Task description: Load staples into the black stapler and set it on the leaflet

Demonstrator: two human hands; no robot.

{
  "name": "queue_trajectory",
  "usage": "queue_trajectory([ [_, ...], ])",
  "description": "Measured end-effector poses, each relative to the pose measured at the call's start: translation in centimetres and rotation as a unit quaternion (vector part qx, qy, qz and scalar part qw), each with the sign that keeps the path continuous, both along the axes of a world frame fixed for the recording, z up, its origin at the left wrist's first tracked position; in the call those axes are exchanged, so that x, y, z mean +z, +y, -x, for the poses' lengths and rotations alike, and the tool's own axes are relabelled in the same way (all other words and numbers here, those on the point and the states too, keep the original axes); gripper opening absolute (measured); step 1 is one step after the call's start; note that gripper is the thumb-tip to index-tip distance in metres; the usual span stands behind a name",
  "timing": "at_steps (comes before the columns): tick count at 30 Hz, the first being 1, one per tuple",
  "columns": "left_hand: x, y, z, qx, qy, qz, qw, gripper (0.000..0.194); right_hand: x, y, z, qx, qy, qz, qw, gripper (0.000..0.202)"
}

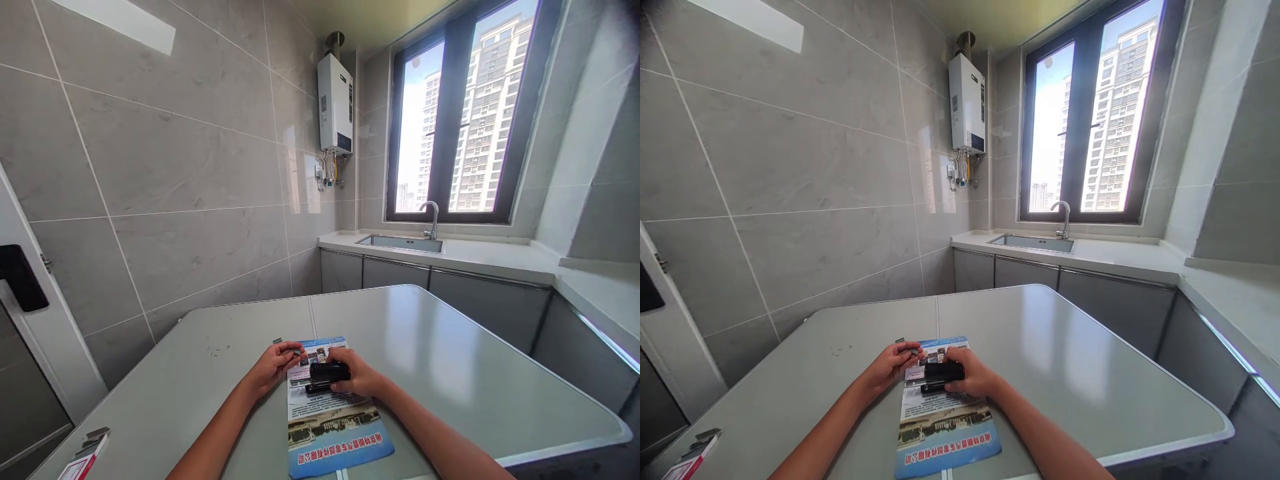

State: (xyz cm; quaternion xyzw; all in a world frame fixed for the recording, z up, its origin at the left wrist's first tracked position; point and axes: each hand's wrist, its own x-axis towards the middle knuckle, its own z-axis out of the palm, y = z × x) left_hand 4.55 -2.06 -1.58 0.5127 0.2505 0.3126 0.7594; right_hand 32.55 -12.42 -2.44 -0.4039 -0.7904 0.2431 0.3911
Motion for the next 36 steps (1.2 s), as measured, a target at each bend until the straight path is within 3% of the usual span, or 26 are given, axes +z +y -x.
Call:
queue_trajectory([
  [6, 0.2, -0.8, -0.3, -0.012, 0.063, -0.099, 0.993, 0.043, 0.3, -0.1, -0.2, 0.020, -0.051, 0.021, 0.998, 0.049],
  [12, 0.1, -1.0, -0.8, 0.000, 0.078, -0.173, 0.982, 0.051, 2.5, -0.9, 0.4, 0.042, 0.016, -0.004, 0.999, 0.055],
  [16, 0.3, -1.3, -1.0, -0.001, 0.090, -0.222, 0.971, 0.051, 3.2, -1.3, 1.1, 0.084, 0.003, -0.031, 0.996, 0.059],
  [24, 1.4, -2.2, -1.1, -0.018, 0.083, -0.246, 0.966, 0.043, 3.0, -1.3, 1.3, 0.109, -0.048, -0.044, 0.992, 0.057],
  [36, 0.3, -1.8, -1.1, -0.046, 0.088, -0.261, 0.960, 0.044, 2.6, -1.2, 1.2, 0.089, -0.051, -0.042, 0.994, 0.055],
])
